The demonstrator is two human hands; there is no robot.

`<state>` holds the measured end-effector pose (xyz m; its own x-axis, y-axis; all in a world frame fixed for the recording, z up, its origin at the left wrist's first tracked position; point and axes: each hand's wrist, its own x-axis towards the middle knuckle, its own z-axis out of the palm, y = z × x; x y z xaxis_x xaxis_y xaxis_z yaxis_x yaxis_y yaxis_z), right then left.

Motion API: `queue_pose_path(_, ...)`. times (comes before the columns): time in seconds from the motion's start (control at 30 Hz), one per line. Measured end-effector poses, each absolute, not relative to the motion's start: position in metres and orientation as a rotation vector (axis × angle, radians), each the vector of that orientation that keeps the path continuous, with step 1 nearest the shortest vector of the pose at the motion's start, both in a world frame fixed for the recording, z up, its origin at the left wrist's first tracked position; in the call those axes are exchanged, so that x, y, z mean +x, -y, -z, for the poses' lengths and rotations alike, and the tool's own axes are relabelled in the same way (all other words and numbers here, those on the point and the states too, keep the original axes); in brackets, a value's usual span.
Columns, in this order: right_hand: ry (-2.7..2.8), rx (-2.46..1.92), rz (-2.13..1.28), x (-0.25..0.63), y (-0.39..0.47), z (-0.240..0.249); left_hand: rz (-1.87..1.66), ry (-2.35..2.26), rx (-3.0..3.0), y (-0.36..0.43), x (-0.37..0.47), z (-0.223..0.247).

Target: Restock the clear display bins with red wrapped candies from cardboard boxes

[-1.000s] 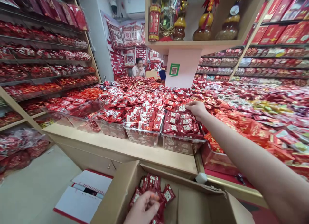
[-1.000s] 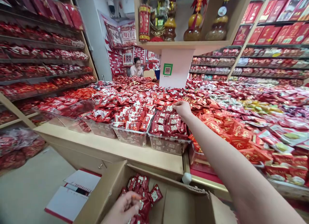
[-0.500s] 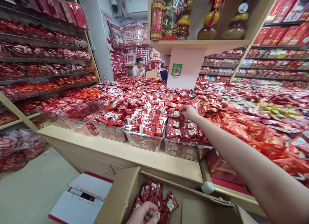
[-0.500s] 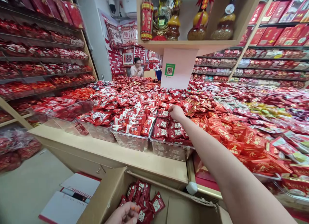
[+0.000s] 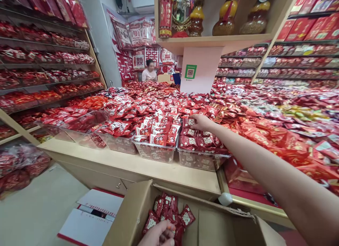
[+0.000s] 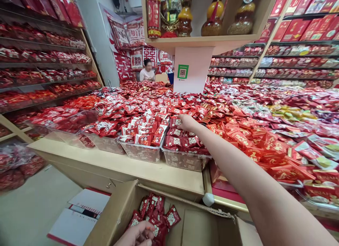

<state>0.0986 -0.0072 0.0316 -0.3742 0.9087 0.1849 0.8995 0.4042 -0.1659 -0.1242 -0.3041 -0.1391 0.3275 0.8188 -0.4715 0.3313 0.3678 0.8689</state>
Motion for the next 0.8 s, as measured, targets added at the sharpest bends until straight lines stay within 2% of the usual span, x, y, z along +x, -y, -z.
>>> queue_pose_path(0.2, 2.338, -1.741, -0.146, 0.105, 0.001, -0.037, -0.632, -1.243, 1.606, 0.257, -0.116, 0.051)
queue_pose_path(0.37, 2.307, -1.727, -0.154, 0.106, 0.005, -0.037, -1.136, -1.133, 2.335, 0.152, -0.087, -0.021)
queue_pose_path(0.47, 2.297, -1.701, -0.156, 0.106, 0.007, -0.037, -0.833, -1.382, 2.659, 0.080, -0.061, -0.038)
queue_pose_path(0.57, 2.256, -1.704, -0.153, 0.107, 0.006, -0.039, -0.663, -1.483, 2.672, 0.030, -0.040, -0.038)
queue_pose_path(0.8, 2.048, -1.896, -0.185, 0.111, -0.007, -0.040, -0.401, -1.505, 2.693, 0.002, -0.030, -0.026)
